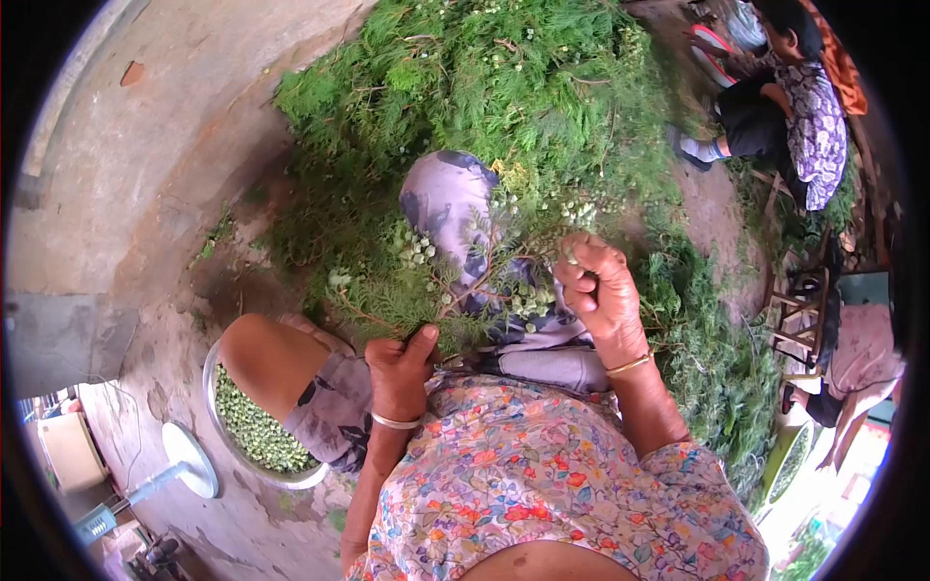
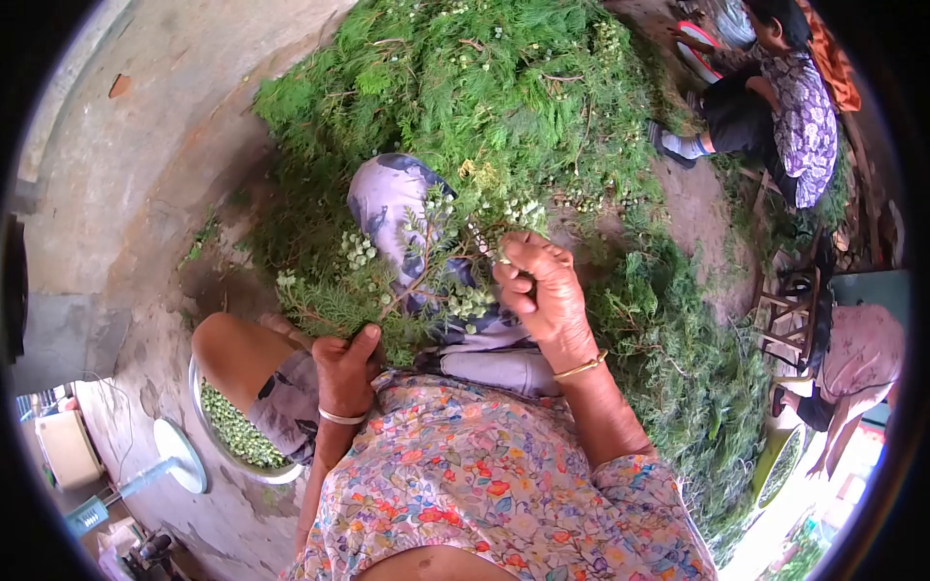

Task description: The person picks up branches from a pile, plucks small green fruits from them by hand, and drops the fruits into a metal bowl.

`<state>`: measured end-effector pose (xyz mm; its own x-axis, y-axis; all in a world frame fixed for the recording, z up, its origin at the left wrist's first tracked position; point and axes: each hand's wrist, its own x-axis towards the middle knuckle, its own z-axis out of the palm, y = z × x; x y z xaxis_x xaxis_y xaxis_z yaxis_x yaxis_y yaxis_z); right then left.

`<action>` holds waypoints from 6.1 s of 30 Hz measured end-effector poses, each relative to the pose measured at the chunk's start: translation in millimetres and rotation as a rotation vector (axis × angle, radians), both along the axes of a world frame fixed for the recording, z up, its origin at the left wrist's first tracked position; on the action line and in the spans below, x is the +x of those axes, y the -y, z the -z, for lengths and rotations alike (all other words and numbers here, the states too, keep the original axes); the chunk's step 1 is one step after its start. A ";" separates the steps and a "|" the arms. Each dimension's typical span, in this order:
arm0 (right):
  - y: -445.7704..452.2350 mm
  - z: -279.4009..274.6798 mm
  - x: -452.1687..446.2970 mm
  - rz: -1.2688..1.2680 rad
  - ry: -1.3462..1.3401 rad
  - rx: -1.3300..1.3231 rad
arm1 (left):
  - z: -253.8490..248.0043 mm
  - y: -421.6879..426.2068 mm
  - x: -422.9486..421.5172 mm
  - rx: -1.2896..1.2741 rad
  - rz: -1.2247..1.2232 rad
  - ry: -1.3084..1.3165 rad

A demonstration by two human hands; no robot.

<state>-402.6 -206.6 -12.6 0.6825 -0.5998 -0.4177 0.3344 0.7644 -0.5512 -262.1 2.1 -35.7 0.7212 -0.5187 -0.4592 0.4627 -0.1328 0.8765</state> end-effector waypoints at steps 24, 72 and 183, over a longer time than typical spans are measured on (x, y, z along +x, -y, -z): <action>-58.6 -80.4 115.6 -0.344 -0.043 -0.042 | 43.4 10.2 6.5 0.006 0.076 0.105; -42.6 6.9 9.9 -0.033 -0.753 -1.539 | -5.1 19.6 -3.4 -0.140 0.054 -0.230; -14.9 -10.0 -66.1 -0.082 -0.426 -0.366 | 4.7 8.2 0.5 -0.049 0.137 -0.146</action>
